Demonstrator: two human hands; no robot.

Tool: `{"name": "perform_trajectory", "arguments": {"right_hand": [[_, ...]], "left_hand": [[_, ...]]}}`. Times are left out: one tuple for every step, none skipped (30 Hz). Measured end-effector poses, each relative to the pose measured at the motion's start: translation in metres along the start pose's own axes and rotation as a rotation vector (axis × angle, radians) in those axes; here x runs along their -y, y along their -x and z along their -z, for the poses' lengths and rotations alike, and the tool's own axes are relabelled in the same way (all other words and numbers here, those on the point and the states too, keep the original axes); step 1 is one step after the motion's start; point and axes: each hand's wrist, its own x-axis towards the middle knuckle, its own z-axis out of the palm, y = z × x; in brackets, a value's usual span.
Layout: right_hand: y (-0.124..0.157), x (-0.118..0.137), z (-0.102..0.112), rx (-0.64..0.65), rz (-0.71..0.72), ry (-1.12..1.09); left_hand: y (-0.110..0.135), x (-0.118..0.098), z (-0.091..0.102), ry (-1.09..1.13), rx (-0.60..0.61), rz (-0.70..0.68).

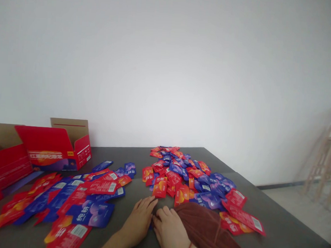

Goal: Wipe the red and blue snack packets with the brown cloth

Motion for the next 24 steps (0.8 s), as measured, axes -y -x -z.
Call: {"name": "perform_trajectory", "arguments": {"right_hand": [[0.006,-0.003,0.0,-0.005,0.02,-0.023],[0.012,-0.008,0.0,-0.013,0.031,-0.045],[0.019,-0.015,0.0,-0.028,0.029,-0.059],[0.025,-0.023,0.001,-0.051,0.01,-0.062],[0.03,-0.031,0.001,-0.078,-0.027,-0.056],[0.033,-0.037,0.001,-0.103,-0.074,-0.044],[0.034,-0.042,0.001,-0.12,-0.123,-0.029],[0.034,-0.043,0.001,-0.126,-0.166,-0.01],[0.031,-0.043,0.001,-0.121,-0.196,0.011],[0.027,-0.039,0.001,-0.103,-0.207,0.032],[0.022,-0.034,0.002,-0.074,-0.195,0.05],[0.016,-0.027,0.002,-0.042,-0.165,0.065],[0.011,-0.02,0.003,-0.011,-0.123,0.071],[0.006,-0.013,0.004,0.011,-0.083,0.07],[0.003,-0.007,0.005,0.024,-0.047,0.061],[0.002,-0.003,0.006,0.028,-0.021,0.045],[0.003,-0.002,0.007,0.025,-0.006,0.023],[0.006,-0.003,0.008,0.021,0.0,-0.005],[0.011,-0.006,0.008,0.017,-0.001,-0.033],[0.017,-0.012,0.008,0.006,-0.012,-0.057],[0.024,-0.019,0.007,-0.011,-0.032,-0.073],[0.031,-0.028,0.007,-0.037,-0.063,-0.078],[0.037,-0.037,0.006,-0.068,-0.102,-0.073],[0.042,-0.045,0.005,-0.093,-0.139,-0.066]], "left_hand": [[0.0,0.0,0.0,-0.003,-0.001,0.0],[0.0,0.0,0.0,-0.007,-0.003,-0.001],[0.001,0.0,0.001,-0.01,-0.006,-0.001],[0.001,0.0,0.001,-0.012,-0.007,0.002],[0.001,-0.001,0.002,-0.014,-0.008,0.005],[0.001,-0.001,0.002,-0.014,-0.007,0.009],[0.0,-0.002,0.003,-0.012,-0.005,0.011],[0.0,-0.002,0.004,-0.008,-0.006,0.012],[0.0,-0.003,0.004,-0.003,-0.005,0.012],[0.0,-0.003,0.004,0.002,-0.004,0.012],[0.0,-0.003,0.004,0.004,-0.003,0.011],[0.0,-0.002,0.004,0.005,-0.001,0.011],[0.0,-0.002,0.003,0.005,-0.001,0.011],[0.0,-0.001,0.003,0.003,0.0,0.011],[0.0,0.0,0.002,0.001,0.0,0.008],[0.0,0.001,0.001,-0.002,-0.002,0.004],[0.0,0.001,0.001,-0.004,-0.001,0.0],[0.0,0.001,0.001,-0.007,0.0,-0.003],[0.0,0.001,0.002,-0.01,0.003,-0.003],[0.0,0.0,0.003,-0.011,0.007,0.0],[0.0,-0.001,0.004,-0.01,0.01,0.005],[0.001,-0.002,0.006,-0.009,0.012,0.012],[0.001,-0.003,0.007,-0.006,0.014,0.018],[0.001,-0.004,0.008,-0.003,0.015,0.023]]}}
